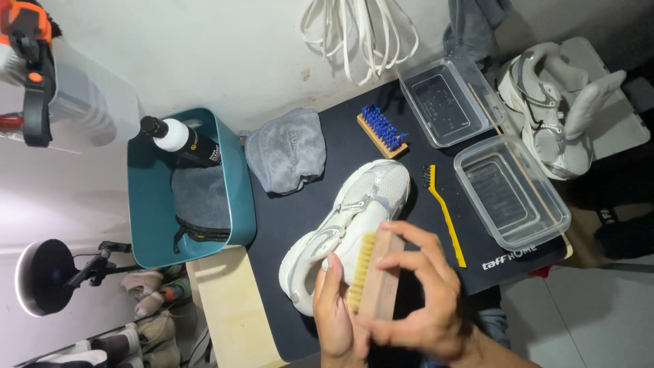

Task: The person scrubs a white sneaker with a wooden brush, focusing on the upper mesh, laces, and sole. The person rotates the shoe to access different areas and continues scrubbing the entire surface.

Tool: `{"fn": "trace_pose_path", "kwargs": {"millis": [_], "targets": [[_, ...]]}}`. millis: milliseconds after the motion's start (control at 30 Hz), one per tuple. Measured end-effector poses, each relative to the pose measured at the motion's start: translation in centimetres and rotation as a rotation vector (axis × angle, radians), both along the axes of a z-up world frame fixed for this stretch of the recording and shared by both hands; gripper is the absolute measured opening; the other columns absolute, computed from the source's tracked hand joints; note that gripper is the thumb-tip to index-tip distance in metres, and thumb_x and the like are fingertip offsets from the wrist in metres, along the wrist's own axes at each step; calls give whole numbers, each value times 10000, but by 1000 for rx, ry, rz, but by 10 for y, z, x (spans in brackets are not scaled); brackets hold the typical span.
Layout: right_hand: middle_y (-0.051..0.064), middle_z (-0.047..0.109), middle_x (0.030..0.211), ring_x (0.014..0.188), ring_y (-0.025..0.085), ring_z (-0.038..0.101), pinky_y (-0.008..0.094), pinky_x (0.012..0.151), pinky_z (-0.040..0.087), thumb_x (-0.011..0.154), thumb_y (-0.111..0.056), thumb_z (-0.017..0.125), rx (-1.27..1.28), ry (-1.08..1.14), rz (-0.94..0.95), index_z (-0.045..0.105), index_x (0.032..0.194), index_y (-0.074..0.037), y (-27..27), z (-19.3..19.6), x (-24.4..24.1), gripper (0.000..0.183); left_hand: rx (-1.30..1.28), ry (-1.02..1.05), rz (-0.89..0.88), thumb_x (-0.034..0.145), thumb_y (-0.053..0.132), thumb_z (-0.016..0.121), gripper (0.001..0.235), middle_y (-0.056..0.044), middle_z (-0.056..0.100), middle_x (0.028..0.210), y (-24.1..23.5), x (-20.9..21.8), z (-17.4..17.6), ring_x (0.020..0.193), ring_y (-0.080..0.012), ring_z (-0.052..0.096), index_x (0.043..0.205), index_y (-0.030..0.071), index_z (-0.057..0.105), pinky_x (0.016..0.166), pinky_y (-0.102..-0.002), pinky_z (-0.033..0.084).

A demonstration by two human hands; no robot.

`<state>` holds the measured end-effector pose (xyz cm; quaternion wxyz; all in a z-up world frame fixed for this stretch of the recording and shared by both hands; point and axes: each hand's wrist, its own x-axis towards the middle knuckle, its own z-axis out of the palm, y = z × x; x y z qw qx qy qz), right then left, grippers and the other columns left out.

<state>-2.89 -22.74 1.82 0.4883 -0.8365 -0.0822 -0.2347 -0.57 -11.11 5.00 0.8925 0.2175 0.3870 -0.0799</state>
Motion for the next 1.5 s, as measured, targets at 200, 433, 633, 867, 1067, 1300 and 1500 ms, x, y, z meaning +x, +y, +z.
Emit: {"fn": "trace_pose_path", "kwargs": {"millis": [200,433,633,867,1067,1300,1500], "targets": [[243,583,1377,1287,342,593,399,1053,525,741,-389,846,-66,3,-45,626,1146,-25,-8,-8,22,587,-110,-724,-231,1125,219,404,533,-336,440,1527,13,-16,-39,1448,-388,425,1466,-191,381,1227,-465,320],[241,600,1286,1192,341,612,419,1019,512,706,-412,892,-94,-104,-56,618,1069,-27,3,-13,26,596,79,-362,-250,1031,200,486,453,-302,601,1302,19,-19,-52,1229,-350,558,1316,-146,558,1065,-437,428],[255,562,1311,1253,359,605,419,1029,540,692,-461,864,-22,-62,4,605,1058,-45,14,-5,4,612,42,-350,-223,1030,175,469,481,-309,575,1417,16,-10,-28,1332,-370,535,1393,-135,527,1157,-440,397],[224,555,1262,1181,340,593,424,1029,498,748,-299,830,-34,-83,-178,569,1095,-23,2,-12,41,514,-59,-686,-239,1089,149,482,514,-309,399,1570,18,-18,-59,1483,-360,372,1503,-138,377,1239,-443,277],[246,579,1292,1216,353,597,427,1043,511,634,-403,905,-9,-30,21,599,1057,-43,6,-23,21,634,50,-379,-272,995,189,487,544,-282,586,1466,22,-13,-49,1363,-346,559,1446,-115,502,1143,-433,440],[213,555,1320,1287,327,572,417,1123,465,795,-316,803,77,-38,-129,574,1151,-37,-18,-28,54,507,-135,-597,-213,1074,155,479,499,-312,486,1513,25,-8,-56,1422,-364,464,1462,-155,439,1198,-441,347],[224,557,1310,1264,363,582,445,1079,494,686,-455,818,62,-28,-43,579,1071,-79,11,-22,4,589,-69,-241,-133,978,188,436,583,-362,579,1437,17,3,-31,1326,-418,563,1405,-206,487,1133,-489,438]]}}
